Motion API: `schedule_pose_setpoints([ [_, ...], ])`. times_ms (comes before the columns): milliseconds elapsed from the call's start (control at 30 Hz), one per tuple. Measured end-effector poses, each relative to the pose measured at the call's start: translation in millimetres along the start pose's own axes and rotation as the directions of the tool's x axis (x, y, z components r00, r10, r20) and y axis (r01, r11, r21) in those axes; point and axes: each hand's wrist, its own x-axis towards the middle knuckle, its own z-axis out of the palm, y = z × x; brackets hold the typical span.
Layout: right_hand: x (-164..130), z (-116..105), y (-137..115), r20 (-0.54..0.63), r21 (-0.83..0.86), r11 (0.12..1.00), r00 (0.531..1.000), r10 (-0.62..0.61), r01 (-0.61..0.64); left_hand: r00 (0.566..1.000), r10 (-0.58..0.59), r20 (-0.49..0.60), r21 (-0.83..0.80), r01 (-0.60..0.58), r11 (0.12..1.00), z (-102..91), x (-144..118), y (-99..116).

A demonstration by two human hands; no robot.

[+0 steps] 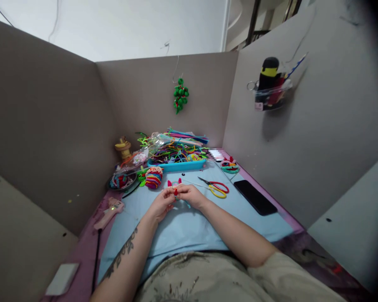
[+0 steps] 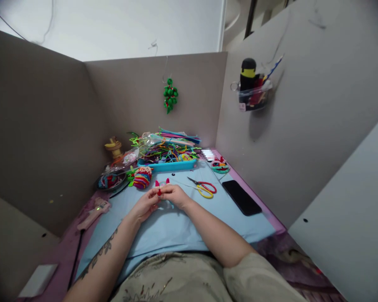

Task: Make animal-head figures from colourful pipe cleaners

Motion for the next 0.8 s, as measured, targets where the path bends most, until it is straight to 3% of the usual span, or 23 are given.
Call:
schedule_pose_setpoints([
  [267, -1, 3, -3, -0.057, -0.113, 0.993, 0.997, -0.044, 0.038, 0.983, 0.132, -0.129, 0.086, -0.121, 0.989, 0.6, 3, -3],
  [467, -2, 6, -5, -0.060, -0.101, 0.995, 0.998, -0.028, 0.021, 0.983, 0.113, -0.148, 0.089, -0.101, 0.991, -0.3, 4, -4],
  [667, 0, 8, 6, -0.103, -0.112, 0.993, 0.994, -0.041, 0.029, 0.904, 0.320, -0.282, 0.242, -0.256, 0.936, -4.7, 10, -8],
  [800, -1, 8, 8, -0.075, -0.076, 0.997, 0.997, -0.023, 0.017, 0.901, 0.347, -0.260, 0.287, -0.271, 0.919, -5.0, 11, -7],
])
